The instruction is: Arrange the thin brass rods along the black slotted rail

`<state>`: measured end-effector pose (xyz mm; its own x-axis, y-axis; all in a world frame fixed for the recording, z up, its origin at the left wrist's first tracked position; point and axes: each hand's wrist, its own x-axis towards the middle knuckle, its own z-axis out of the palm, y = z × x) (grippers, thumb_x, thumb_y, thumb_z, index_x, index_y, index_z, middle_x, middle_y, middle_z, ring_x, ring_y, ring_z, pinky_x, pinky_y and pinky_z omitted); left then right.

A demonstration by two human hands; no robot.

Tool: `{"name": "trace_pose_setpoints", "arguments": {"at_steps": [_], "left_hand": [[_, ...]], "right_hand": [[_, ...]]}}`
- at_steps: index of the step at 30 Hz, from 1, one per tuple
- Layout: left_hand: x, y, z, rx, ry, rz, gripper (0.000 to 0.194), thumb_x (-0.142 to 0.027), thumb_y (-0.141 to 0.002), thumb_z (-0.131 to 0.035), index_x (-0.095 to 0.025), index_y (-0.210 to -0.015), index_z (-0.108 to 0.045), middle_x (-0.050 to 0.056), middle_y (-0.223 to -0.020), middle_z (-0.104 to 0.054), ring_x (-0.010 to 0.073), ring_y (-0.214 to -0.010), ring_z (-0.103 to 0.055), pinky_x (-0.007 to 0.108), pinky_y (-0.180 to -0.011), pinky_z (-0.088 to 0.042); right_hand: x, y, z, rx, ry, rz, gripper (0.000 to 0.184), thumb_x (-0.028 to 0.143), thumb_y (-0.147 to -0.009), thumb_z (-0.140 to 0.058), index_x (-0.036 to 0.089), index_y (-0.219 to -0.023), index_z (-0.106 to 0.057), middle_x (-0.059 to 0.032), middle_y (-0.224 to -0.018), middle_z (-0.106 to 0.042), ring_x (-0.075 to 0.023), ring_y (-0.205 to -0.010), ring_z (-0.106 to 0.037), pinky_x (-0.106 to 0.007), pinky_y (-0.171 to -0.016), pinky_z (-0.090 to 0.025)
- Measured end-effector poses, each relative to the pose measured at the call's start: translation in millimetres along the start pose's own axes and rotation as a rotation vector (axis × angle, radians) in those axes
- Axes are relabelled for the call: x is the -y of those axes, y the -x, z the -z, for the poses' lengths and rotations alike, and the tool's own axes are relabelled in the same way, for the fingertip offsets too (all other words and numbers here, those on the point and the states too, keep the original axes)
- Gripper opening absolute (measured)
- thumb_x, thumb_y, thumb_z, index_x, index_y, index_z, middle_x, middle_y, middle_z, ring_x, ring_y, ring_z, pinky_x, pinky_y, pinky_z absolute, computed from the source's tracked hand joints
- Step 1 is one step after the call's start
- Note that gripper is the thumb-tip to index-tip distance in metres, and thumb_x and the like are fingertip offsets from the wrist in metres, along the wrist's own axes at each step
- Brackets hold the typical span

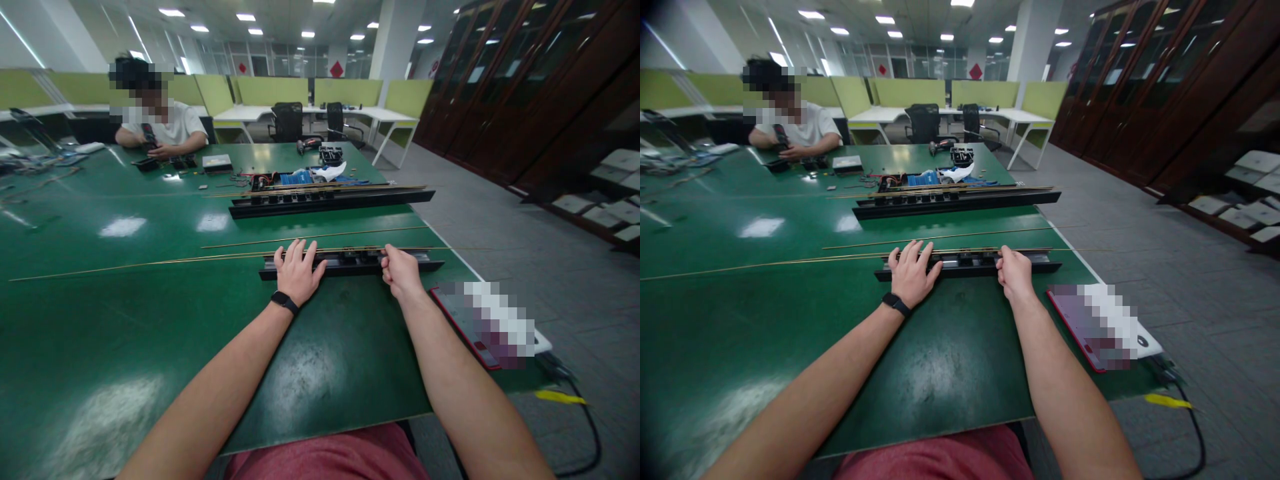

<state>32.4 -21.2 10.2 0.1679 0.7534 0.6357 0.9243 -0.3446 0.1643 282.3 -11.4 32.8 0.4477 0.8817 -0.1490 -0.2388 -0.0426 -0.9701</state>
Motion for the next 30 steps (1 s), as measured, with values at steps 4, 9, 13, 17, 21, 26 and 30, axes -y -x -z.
{"name": "trace_pose_setpoints", "arguments": {"at_steps": [4, 9, 13, 17, 21, 26, 30], "left_hand": [[-0.1, -0.1, -0.4, -0.005, 0.008, 0.002, 0.051, -0.052, -0.101, -0.048, -0.024, -0.143, -0.057, 0.016, -0.147, -0.059, 0.0329, -0.143, -0.046, 0.057, -0.122, -0.019], [0.2, -0.2, -0.9, -0.007, 0.021, 0.001, 0.052, -0.051, -0.1, -0.051, -0.024, -0.143, -0.057, 0.015, -0.147, -0.058, 0.0342, -0.143, -0.047, 0.058, -0.122, -0.019], [0.3, -0.2, -0.6, -0.007, 0.01, -0.001, 0.052, -0.052, -0.101, -0.049, -0.024, -0.143, -0.058, 0.016, -0.147, -0.058, 0.033, -0.143, -0.046, 0.058, -0.122, -0.019], [0.1, 0.1, -0.7, -0.006, 0.006, -0.003, 0.052, -0.052, -0.101, -0.048, -0.024, -0.143, -0.057, 0.016, -0.147, -0.058, 0.0324, -0.144, -0.046, 0.058, -0.122, -0.019], [0.0, 0.2, -0.8, -0.001, 0.011, -0.002, 0.052, -0.052, -0.101, -0.048, -0.023, -0.144, -0.057, 0.017, -0.147, -0.058, 0.0326, -0.144, -0.046, 0.058, -0.122, -0.019], [1.0, 0.0, 0.1, 0.013, 0.022, 0.006, 0.052, -0.051, -0.1, -0.049, -0.024, -0.144, -0.057, 0.016, -0.148, -0.057, 0.0331, -0.144, -0.045, 0.058, -0.123, -0.018], [1.0, 0.2, 0.1, 0.018, 0.022, 0.008, 0.052, -0.051, -0.1, -0.05, -0.024, -0.144, -0.056, 0.016, -0.148, -0.057, 0.0332, -0.145, -0.045, 0.058, -0.123, -0.018]], "right_hand": [[1.0, 1.4, -0.8, 0.008, 0.007, 0.0, 0.019, 0.032, -0.089, -0.067, 0.017, -0.08, -0.059, 0.005, -0.049, -0.052, -0.0056, -0.026, -0.033, -0.017, -0.026, -0.017], [1.2, 1.2, -1.0, -0.006, -0.008, -0.003, 0.017, 0.03, -0.088, -0.066, 0.017, -0.08, -0.059, 0.0051, -0.049, -0.052, -0.0054, -0.026, -0.032, -0.017, -0.026, -0.016], [0.9, 0.7, -1.2, -0.01, -0.014, 0.004, 0.015, 0.029, -0.088, -0.066, 0.017, -0.08, -0.059, 0.0054, -0.049, -0.052, -0.0054, -0.026, -0.032, -0.017, -0.026, -0.016], [1.2, 1.0, -2.1, -0.021, -0.022, 0.011, 0.014, 0.028, -0.088, -0.064, 0.018, -0.081, -0.059, 0.0059, -0.049, -0.051, -0.0054, -0.026, -0.032, -0.017, -0.026, -0.017], [0.6, 0.5, -1.7, -0.029, -0.027, 0.014, 0.013, 0.027, -0.089, -0.062, 0.018, -0.081, -0.058, 0.006, -0.049, -0.052, -0.0054, -0.026, -0.032, -0.017, -0.026, -0.017], [0.8, 0.8, -0.7, -0.02, -0.009, 0.001, 0.012, 0.027, -0.089, -0.061, 0.018, -0.082, -0.058, 0.006, -0.049, -0.052, -0.0056, -0.026, -0.031, -0.016, -0.026, -0.016], [2.2, 2.0, -1.1, -0.015, 0.008, -0.002, 0.014, 0.029, -0.09, -0.062, 0.018, -0.082, -0.058, 0.0059, -0.048, -0.051, -0.0056, -0.026, -0.031, -0.016, -0.026, -0.016]]}}
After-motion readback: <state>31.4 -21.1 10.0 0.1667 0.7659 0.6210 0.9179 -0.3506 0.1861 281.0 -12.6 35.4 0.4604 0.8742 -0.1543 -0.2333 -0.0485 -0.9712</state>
